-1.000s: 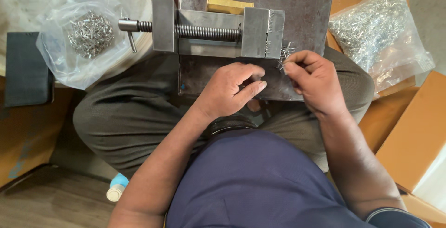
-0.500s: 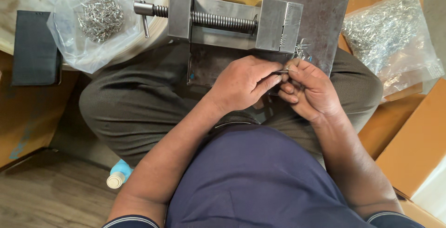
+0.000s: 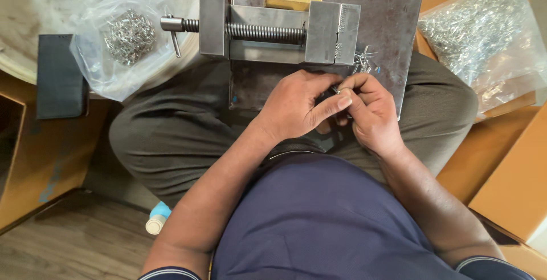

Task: The person sits cross-legged on the floor and sorts small metal nails by hand. They pick up nails from a pile on a metal plate, inspect them, and place them into a plastic bag. The person also adjusts a metal clamp on the plate and handles a small yellow block.

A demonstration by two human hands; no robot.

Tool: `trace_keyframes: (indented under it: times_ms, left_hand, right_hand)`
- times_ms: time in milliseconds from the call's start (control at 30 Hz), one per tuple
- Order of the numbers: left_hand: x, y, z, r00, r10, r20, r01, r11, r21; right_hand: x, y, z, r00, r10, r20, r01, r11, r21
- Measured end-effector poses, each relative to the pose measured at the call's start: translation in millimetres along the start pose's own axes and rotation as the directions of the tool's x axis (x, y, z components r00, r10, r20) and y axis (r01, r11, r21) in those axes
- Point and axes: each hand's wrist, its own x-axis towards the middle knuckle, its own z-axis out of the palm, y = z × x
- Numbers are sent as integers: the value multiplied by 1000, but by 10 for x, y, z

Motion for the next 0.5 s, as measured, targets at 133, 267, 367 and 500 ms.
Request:
trace_keyframes:
  times_ms: [133, 267, 367, 500]
  left_hand:
    - [0, -33, 30, 978, 194, -73, -184, 975, 123]
    - [-2, -109, 92, 977, 207, -50, -194, 963, 189]
    - [4, -139, 130, 967, 246, -67, -227, 951, 212]
    - [9, -155, 146, 972, 228, -48, -213, 953, 216]
  right_hand:
    - [-19, 68, -84, 998, 37, 45, -43, 988, 148]
    - [-15, 104, -147, 991, 117, 69, -132, 944, 301]
    - [-6, 121, -157, 988, 135, 70, -152, 909, 387]
    - [-1, 120, -149, 988, 145, 62, -157, 899, 408]
